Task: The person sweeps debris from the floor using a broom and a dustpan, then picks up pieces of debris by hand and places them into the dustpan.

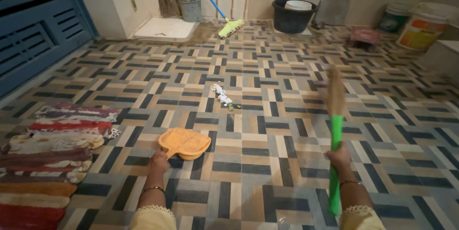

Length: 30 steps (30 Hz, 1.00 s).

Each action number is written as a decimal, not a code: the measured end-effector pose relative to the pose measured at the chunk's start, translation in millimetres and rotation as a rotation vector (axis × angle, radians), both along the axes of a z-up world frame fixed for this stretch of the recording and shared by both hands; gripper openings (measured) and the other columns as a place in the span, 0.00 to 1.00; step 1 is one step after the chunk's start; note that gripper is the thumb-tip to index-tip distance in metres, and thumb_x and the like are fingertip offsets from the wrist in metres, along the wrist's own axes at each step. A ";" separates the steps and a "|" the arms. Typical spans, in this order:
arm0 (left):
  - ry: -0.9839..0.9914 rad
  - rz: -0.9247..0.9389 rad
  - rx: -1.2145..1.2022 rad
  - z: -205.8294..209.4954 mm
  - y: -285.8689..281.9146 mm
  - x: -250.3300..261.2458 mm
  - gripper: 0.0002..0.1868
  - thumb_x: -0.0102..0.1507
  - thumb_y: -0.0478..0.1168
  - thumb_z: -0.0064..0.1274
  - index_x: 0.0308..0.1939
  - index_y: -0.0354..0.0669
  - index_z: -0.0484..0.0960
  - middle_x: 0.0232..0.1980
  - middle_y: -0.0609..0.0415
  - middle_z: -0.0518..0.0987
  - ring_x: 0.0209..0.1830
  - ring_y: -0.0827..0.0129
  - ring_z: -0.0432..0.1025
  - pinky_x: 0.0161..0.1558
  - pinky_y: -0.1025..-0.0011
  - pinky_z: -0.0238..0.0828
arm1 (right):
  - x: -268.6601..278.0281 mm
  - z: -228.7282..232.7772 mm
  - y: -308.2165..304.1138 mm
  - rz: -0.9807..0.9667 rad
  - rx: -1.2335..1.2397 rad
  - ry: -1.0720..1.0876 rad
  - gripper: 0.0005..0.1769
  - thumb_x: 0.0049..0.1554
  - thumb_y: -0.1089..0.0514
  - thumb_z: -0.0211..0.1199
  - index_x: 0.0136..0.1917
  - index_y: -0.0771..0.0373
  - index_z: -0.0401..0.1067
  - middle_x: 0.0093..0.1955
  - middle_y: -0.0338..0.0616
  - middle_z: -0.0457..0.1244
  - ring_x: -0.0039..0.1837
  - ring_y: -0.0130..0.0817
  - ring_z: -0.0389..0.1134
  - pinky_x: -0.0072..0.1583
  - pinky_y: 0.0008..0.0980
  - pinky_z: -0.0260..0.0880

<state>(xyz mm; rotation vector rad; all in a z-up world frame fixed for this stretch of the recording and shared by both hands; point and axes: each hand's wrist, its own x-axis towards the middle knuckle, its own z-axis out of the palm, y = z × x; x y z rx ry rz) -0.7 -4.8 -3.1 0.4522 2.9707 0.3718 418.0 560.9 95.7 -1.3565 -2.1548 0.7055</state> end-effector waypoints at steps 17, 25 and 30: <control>-0.143 0.017 -0.063 -0.9 -3.5 4.2 0.17 0.60 0.42 0.58 0.53 0.47 0.86 0.61 0.46 0.82 0.63 0.56 0.76 0.65 0.62 0.74 | -35.3 -17.9 -24.1 0.143 0.005 -0.331 0.34 0.47 0.60 0.72 0.67 0.66 0.70 0.56 0.62 0.70 0.56 0.53 0.73 0.57 0.47 0.76; -0.105 -0.001 -0.086 -3.5 2.9 -1.6 0.17 0.59 0.39 0.59 0.53 0.47 0.86 0.62 0.48 0.80 0.65 0.56 0.74 0.65 0.61 0.72 | -39.4 -5.5 -13.7 0.264 -0.350 0.131 0.46 0.44 0.70 0.71 0.74 0.65 0.60 0.45 0.54 0.69 0.42 0.43 0.72 0.41 0.42 0.75; -0.097 -0.017 -0.059 -7.4 0.8 -2.2 0.19 0.60 0.38 0.58 0.56 0.45 0.84 0.63 0.46 0.79 0.66 0.56 0.74 0.66 0.63 0.72 | -34.1 -0.6 -12.0 0.096 -0.057 0.013 0.36 0.45 0.62 0.73 0.67 0.68 0.68 0.50 0.62 0.70 0.51 0.52 0.72 0.51 0.47 0.74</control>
